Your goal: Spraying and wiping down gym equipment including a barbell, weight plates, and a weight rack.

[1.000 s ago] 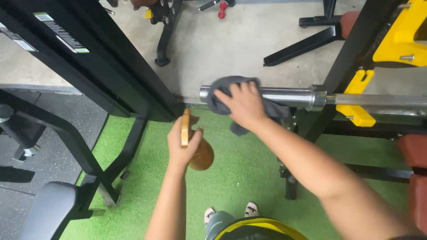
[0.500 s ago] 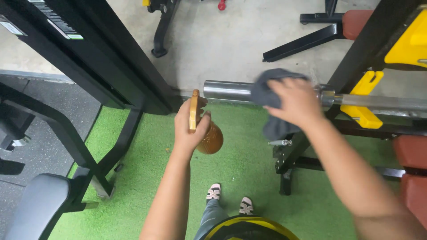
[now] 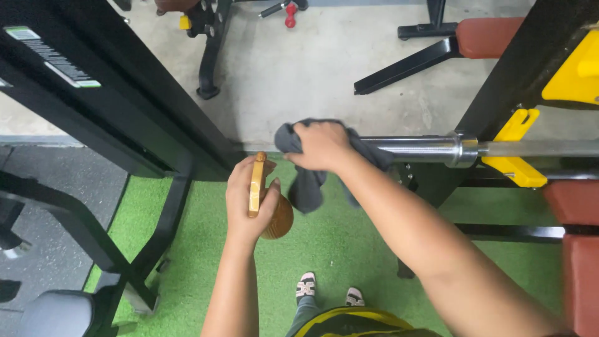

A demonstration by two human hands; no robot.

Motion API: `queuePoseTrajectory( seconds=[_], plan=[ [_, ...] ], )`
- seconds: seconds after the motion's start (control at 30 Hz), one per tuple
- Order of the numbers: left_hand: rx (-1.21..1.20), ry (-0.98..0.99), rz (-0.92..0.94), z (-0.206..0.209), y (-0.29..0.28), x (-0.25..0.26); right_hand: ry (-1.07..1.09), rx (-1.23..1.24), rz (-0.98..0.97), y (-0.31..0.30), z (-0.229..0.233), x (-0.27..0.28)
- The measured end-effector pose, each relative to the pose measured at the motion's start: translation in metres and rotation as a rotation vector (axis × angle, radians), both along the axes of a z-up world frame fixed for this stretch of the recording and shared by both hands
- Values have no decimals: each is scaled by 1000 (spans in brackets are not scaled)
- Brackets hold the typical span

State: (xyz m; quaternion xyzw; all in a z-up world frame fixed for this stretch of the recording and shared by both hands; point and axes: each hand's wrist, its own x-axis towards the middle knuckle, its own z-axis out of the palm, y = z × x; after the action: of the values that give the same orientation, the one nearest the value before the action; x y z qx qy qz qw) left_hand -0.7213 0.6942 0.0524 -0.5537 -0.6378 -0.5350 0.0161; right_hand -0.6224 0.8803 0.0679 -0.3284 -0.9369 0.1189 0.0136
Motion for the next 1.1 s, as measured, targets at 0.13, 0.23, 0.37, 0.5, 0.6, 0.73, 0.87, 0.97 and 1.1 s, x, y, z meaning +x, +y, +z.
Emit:
queuePoseTrajectory(
  seconds=[0.13, 0.23, 0.37, 0.5, 0.6, 0.73, 0.87, 0.97, 1.1],
  plan=[
    [8, 35, -94, 0, 13, -12, 12, -433, 89, 80, -43, -32],
    [7, 24, -194, -5, 26, -16, 57, -796, 16, 128, -79, -28],
    [-22, -85, -277, -17, 31, -24, -88, -866, -243, 131, -59, 16],
    [-81, -136, -298, -22, 30, -39, -138, -644, -204, 135, -56, 71],
    [-87, -100, -271, -20, 27, -52, -107, -464, -120, 77, -3, 73],
    [-61, -87, -244, -13, 29, -61, -135, -194, -31, 27, -3, 20],
    [-23, -74, -261, -17, 37, -65, -36, 237, 129, -20, -41, -28],
    [13, -13, -262, -29, 44, -67, 23, 526, 134, -35, -79, -37],
    [7, -49, -411, -20, 48, -60, 421, 918, 179, -37, -94, 2]
  ],
)
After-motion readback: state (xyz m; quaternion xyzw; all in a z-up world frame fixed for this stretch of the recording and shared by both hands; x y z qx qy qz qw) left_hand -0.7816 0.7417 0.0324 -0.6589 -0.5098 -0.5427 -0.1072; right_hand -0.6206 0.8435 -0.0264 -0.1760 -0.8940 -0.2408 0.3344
